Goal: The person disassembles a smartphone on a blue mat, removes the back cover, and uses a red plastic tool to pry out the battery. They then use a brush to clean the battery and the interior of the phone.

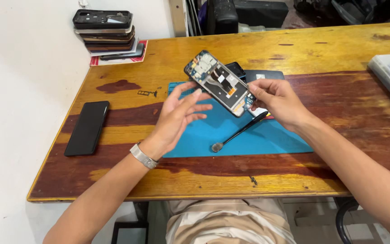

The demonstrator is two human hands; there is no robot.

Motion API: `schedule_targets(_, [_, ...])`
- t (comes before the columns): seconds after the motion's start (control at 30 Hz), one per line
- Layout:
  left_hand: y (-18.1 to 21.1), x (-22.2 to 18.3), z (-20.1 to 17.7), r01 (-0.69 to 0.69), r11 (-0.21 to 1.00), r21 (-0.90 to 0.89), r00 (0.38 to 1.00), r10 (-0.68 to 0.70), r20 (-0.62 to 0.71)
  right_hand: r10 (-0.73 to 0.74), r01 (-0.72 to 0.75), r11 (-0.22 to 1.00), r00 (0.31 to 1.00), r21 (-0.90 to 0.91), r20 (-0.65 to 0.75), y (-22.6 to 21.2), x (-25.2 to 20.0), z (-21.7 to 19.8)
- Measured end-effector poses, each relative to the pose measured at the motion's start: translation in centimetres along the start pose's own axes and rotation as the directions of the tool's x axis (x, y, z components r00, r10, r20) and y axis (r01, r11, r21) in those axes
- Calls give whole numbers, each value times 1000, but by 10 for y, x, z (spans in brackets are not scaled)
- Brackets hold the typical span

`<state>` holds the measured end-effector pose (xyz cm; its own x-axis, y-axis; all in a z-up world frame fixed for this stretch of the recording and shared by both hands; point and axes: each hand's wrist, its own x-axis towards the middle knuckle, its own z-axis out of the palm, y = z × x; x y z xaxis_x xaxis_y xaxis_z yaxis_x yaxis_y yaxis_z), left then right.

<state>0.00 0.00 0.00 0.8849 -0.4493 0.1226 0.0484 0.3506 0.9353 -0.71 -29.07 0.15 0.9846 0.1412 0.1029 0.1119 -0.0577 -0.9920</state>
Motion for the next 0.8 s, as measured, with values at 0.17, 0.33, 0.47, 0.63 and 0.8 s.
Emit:
schedule_targets(0.17, [12,8,-20,-145,878,457,989,138,49,61,-47,979,996,-198,62,-1,5,-4])
schedule_targets(0.33, [19,7,-28,-383,267,884,912,261,316,123,-78,944,985,-320,123,3,9,-3])
schedule_targets(0.47, [28,6,-28,-217,92,972,975,73,211,156,-92,917,978,-387,137,8,11,0])
schedule_targets(0.63, [30,3,-24,-272,-74,959,954,112,279,184,-118,930,969,-348,164,11,10,2])
schedule_targets(0.8, [29,4,-24,-282,-66,957,951,111,288,179,-95,904,969,-417,167,8,11,1])
